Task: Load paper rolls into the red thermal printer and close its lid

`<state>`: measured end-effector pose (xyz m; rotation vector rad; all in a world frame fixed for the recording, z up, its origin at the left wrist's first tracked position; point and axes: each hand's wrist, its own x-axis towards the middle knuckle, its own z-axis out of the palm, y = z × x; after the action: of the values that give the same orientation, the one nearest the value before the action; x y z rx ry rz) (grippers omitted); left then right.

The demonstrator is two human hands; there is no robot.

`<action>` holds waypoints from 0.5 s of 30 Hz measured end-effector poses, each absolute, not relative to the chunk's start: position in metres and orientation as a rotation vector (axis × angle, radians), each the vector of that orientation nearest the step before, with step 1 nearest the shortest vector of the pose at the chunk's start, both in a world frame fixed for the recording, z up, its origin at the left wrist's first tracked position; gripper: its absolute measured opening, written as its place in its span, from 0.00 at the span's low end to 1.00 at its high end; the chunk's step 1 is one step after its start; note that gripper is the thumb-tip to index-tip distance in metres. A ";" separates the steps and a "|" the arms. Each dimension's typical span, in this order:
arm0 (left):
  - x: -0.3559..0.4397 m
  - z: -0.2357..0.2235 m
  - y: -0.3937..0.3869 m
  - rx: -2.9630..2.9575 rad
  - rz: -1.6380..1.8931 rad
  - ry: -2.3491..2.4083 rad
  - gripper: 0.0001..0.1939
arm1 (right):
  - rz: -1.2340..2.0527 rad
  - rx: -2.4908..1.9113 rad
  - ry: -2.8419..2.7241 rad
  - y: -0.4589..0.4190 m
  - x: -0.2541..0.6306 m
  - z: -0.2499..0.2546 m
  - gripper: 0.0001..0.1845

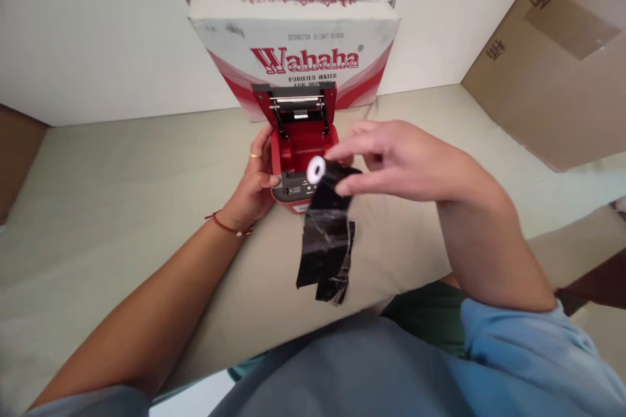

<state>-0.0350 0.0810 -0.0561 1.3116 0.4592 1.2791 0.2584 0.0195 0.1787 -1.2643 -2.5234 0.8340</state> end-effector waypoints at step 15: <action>-0.033 -0.064 0.087 1.342 1.252 0.453 0.62 | 0.044 -1.833 -2.787 0.067 0.138 0.136 0.22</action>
<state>-0.0330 0.0865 -0.0639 1.3417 0.4530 1.2518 0.1380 0.0667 0.1361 -1.8333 -2.7869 0.0439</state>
